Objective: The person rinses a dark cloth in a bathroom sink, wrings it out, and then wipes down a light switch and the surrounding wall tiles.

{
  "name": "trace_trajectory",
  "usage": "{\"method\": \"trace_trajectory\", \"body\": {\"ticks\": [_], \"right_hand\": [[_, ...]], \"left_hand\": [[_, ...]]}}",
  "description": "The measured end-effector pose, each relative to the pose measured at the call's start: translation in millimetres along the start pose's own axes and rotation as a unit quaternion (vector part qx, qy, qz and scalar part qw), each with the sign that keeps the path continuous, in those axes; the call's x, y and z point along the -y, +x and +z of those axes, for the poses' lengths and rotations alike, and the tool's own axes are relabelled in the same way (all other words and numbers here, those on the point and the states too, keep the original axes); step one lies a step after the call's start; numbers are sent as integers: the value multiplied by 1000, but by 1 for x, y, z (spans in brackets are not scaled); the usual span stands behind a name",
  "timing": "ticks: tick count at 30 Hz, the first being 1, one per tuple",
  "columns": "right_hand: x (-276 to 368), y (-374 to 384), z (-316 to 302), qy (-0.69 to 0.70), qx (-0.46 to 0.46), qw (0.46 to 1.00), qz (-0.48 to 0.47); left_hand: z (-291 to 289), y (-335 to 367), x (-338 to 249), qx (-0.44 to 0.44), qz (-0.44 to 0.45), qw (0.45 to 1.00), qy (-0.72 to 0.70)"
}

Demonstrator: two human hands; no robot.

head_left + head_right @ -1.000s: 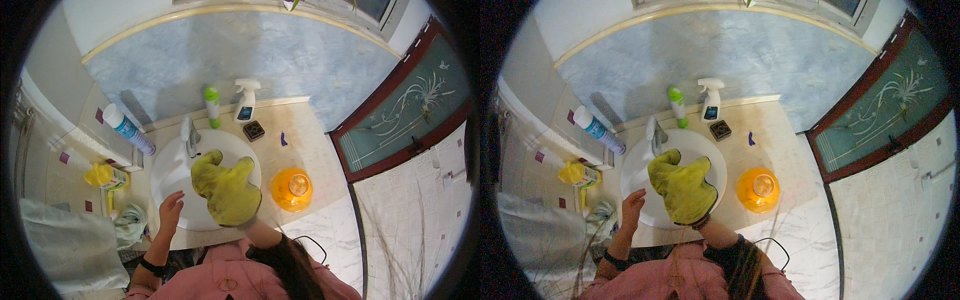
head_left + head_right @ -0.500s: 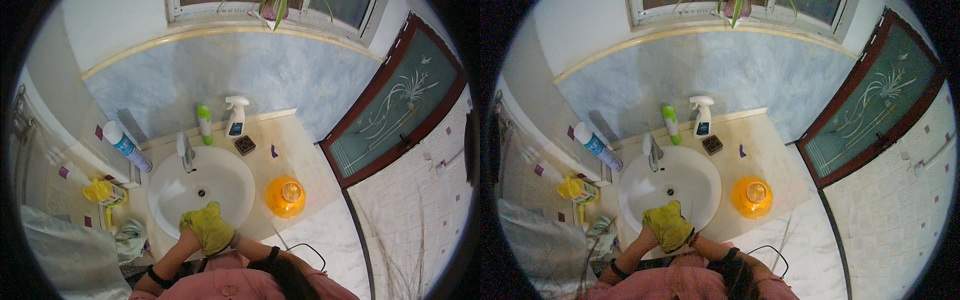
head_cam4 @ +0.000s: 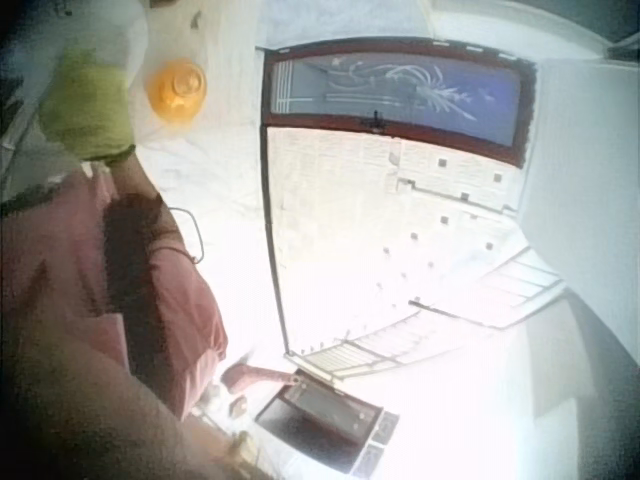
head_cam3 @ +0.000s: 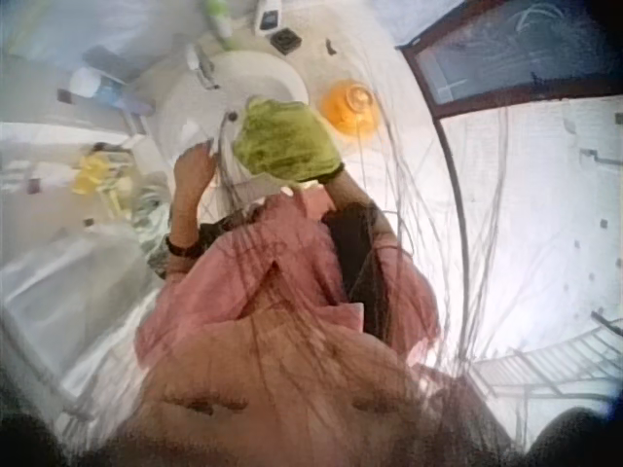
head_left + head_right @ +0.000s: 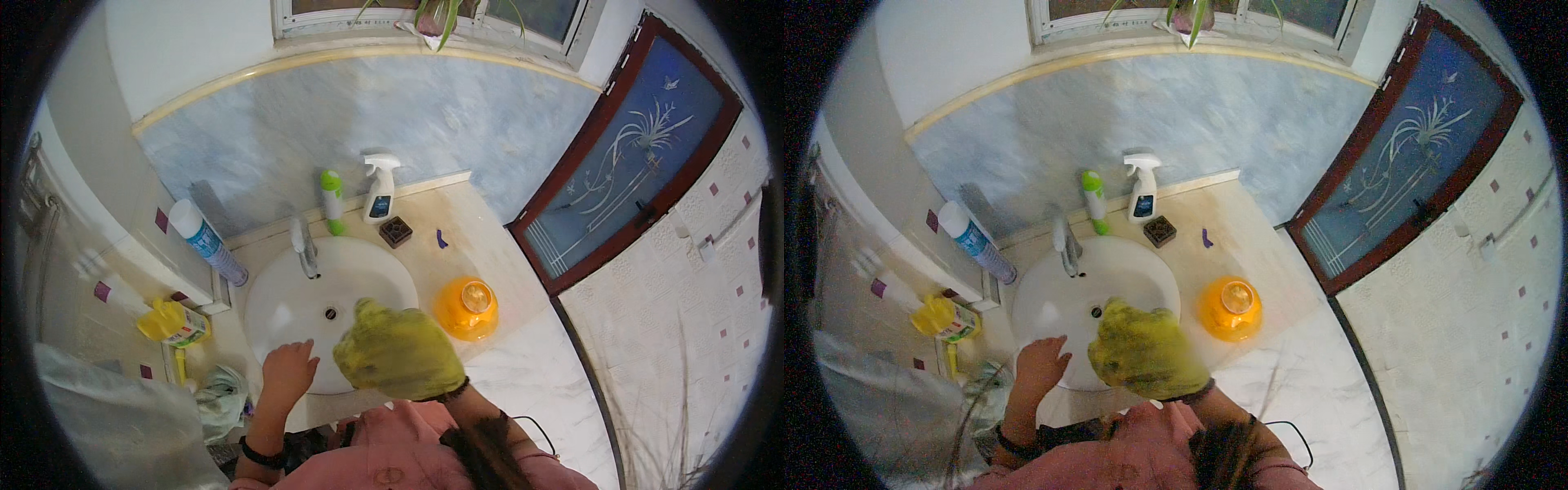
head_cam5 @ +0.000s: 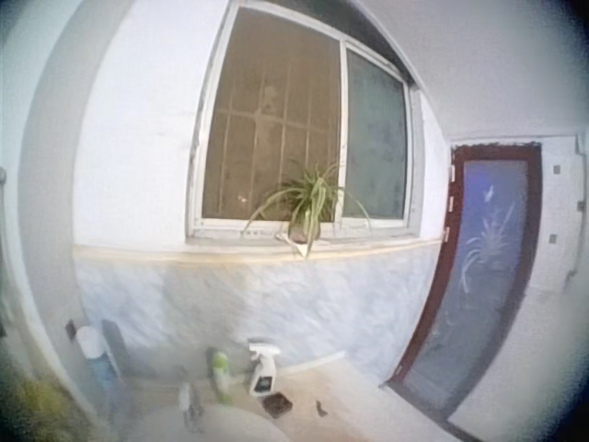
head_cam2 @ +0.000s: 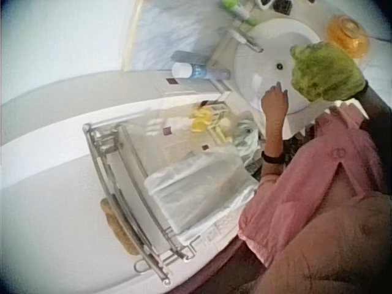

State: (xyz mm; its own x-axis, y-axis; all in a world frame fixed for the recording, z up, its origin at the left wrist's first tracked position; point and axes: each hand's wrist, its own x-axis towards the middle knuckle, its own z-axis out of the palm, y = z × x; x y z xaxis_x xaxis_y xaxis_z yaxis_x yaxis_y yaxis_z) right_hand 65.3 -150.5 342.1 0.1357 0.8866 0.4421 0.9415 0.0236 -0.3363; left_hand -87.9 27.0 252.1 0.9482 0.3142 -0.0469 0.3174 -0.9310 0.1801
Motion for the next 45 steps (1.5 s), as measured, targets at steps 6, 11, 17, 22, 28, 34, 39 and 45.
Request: {"method": "trace_trajectory", "body": {"ticks": [6,11,17,22,28,34,39,45], "right_hand": [[16,-48,-73,-101,0,994,45],[25,-142,-113,-30,-126,949,288],[36,-288,-174,-124,-184,930,293],[65,-402,-235,-251,-63,889,378],[91,-541,-258,-436,50,766,470],[102,-656,-255,-66,-530,681,502],[87,-736,-265,75,-718,474,505],[46,-828,-304,211,-882,297,301]], "left_hand": [[-17,-10,-19,-63,5,997,-35],[-15,-29,-56,-93,38,995,-27],[5,-22,-169,-64,104,992,-36],[17,2,-325,-5,243,967,-75],[45,16,-496,38,407,909,-78],[71,36,-669,91,561,818,-93],[120,98,-826,29,642,754,-136],[158,226,-1079,-131,615,759,-170]]}}
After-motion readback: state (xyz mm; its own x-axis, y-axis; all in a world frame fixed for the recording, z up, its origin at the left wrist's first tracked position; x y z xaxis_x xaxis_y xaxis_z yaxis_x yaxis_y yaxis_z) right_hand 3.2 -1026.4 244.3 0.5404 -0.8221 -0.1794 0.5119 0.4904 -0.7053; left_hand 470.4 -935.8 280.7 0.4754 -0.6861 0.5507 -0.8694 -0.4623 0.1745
